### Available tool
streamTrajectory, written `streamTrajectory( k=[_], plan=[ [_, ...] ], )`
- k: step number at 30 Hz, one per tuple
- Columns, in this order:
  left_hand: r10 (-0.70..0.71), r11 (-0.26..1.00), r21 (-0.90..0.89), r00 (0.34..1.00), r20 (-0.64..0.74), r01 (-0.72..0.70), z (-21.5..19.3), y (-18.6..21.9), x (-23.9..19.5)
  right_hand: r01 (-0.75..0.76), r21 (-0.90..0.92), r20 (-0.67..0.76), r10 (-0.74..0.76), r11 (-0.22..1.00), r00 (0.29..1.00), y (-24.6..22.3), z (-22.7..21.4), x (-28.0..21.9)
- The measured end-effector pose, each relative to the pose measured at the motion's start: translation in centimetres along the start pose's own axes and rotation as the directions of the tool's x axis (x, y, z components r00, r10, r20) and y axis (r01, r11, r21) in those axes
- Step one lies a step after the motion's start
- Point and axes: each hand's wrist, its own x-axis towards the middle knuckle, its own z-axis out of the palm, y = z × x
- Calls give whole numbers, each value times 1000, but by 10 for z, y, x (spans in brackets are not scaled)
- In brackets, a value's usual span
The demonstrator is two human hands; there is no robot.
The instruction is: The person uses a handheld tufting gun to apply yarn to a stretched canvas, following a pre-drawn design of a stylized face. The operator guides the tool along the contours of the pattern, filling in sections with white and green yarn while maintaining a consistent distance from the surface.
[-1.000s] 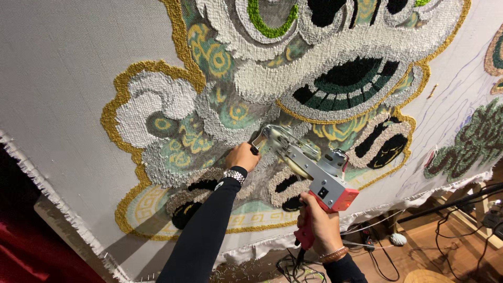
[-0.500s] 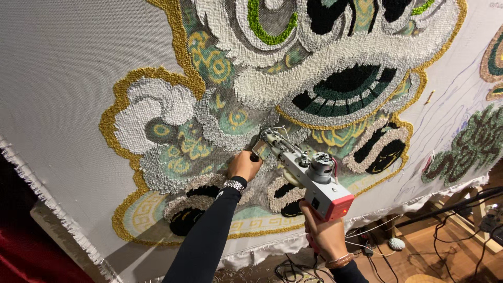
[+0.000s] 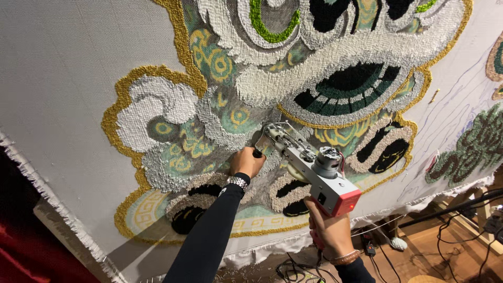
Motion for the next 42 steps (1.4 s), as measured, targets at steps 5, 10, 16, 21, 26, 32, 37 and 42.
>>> streamTrajectory(
  k=[5,10,16,21,26,32,37,42],
  plan=[
    [-46,954,-281,974,223,109,24,-1,2,-39,40,27,38,998,999,-5,-24,8],
    [96,633,-706,872,479,318,61,31,-21,-38,209,120,12,977,993,-18,-67,20],
    [105,671,-661,839,533,336,122,70,-32,-214,242,196,168,946,966,-35,-140,26],
    [152,586,-750,868,473,306,178,84,-36,-207,151,154,184,967,971,-40,-182,26],
    [203,349,-896,911,359,275,210,95,-41,-210,188,217,168,960,962,-28,-214,35],
    [271,338,-928,927,258,160,191,114,-47,-264,327,428,107,907,897,-11,-252,56],
    [217,502,-864,972,92,-30,139,150,-78,-230,516,481,-57,825,875,-25,-258,45],
    [148,455,-873,952,269,175,99,172,-109,-125,599,523,-269,791,808,-18,-211,64]
  ],
)
